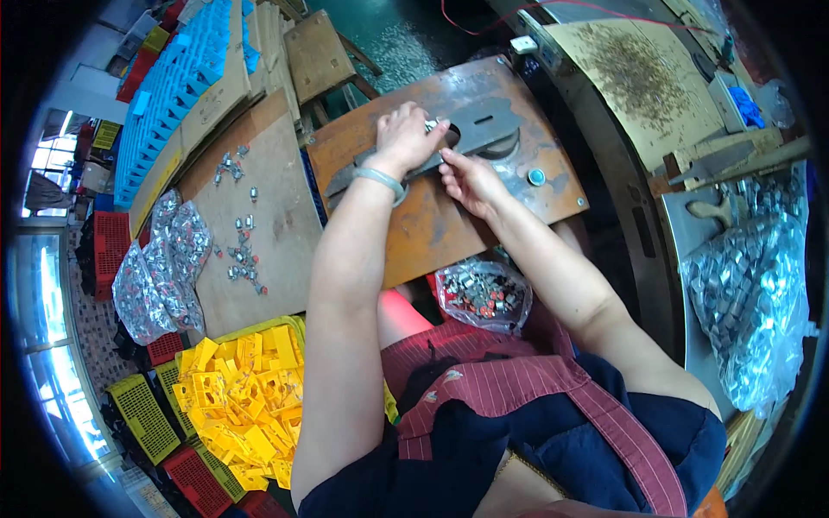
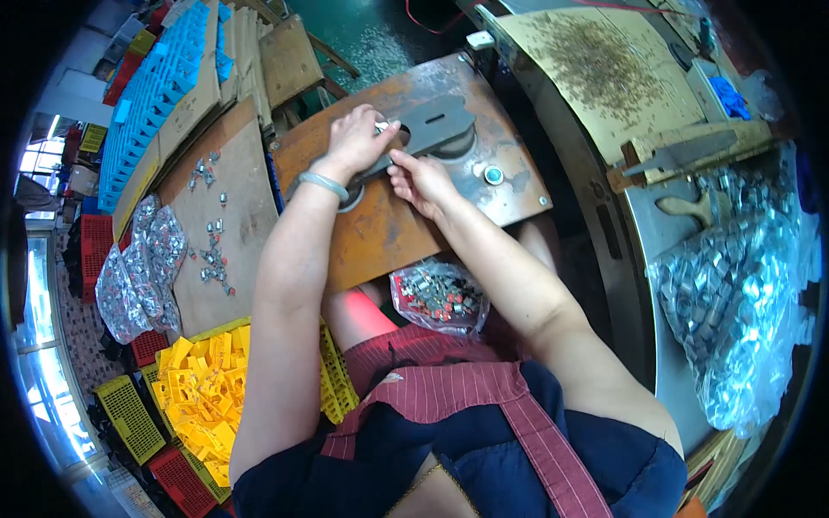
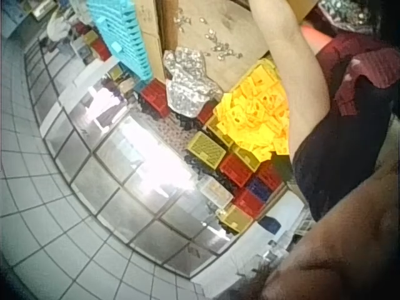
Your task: Assembling small metal components into a fixture on a workshop bench.
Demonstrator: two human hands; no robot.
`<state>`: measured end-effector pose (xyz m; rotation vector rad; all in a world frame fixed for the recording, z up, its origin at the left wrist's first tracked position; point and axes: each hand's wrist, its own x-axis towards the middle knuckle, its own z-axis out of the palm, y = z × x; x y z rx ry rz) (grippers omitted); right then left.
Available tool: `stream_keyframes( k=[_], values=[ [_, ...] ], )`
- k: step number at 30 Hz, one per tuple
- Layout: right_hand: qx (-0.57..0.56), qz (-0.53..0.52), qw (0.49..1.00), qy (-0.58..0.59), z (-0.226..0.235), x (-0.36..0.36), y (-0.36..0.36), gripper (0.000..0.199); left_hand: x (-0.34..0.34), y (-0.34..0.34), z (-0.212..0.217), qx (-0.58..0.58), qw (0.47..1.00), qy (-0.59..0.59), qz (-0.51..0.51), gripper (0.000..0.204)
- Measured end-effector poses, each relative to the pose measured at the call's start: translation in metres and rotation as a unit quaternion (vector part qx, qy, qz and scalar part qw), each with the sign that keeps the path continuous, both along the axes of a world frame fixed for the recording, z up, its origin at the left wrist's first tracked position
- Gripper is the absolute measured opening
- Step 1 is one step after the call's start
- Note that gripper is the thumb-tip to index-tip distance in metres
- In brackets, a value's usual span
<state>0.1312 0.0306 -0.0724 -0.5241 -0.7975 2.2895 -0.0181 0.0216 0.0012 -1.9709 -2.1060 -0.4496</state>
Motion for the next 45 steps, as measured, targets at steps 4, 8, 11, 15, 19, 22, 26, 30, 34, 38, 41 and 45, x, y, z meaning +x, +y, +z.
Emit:
stream_keyframes(
  k=[4,8,11,15,19,22,26,30,34,38,41,45],
  values=[
    [-0.054,0.131,0.981,0.136,-0.033,0.021,0.006,0.011,-0.005,0.000,-0.018,0.145,0.982,0.120,-0.023,0.035],
    [0.006,0.223,0.958,0.179,-0.043,0.090,-0.039,0.018,0.016,-0.034,-0.021,0.247,0.960,0.074,-0.112,0.037],
    [0.015,0.186,0.978,0.093,-0.020,0.118,-0.066,0.033,0.072,-0.108,-0.060,0.132,0.952,-0.022,-0.276,0.050],
    [0.229,0.267,0.925,-0.142,-0.033,0.131,-0.090,0.026,0.080,-0.206,-0.114,0.080,0.943,-0.126,-0.298,0.052],
    [0.605,0.180,0.748,-0.206,-0.046,0.137,-0.111,0.029,0.078,-0.239,-0.131,0.015,0.959,0.035,-0.281,0.037],
    [0.661,0.145,0.617,-0.402,-0.054,0.131,-0.133,0.029,0.058,-0.251,-0.142,-0.067,0.957,0.056,-0.276,0.017],
    [0.753,0.052,0.438,-0.489,-0.051,0.118,-0.173,0.042,0.039,-0.279,-0.121,-0.064,0.946,0.082,-0.308,0.014],
    [0.792,0.142,0.447,-0.392,0.029,0.057,-0.183,0.028,-0.022,-0.326,-0.064,0.132,0.981,-0.006,-0.142,0.028],
    [0.837,0.076,0.520,-0.151,0.049,-0.119,-0.204,0.018,-0.152,-0.387,-0.047,0.107,0.936,-0.201,0.269,0.030],
    [0.846,0.039,0.523,-0.094,0.029,-0.274,-0.221,0.023,-0.187,-0.391,-0.051,-0.025,0.899,-0.177,0.399,0.047],
    [0.866,0.002,0.476,-0.150,0.020,-0.312,-0.224,0.025,-0.185,-0.389,-0.072,-0.025,0.919,-0.172,0.354,0.047],
    [0.885,0.123,0.410,-0.185,0.032,-0.297,-0.197,0.028,-0.194,-0.403,-0.065,-0.040,0.935,-0.241,0.258,0.042]
  ],
)
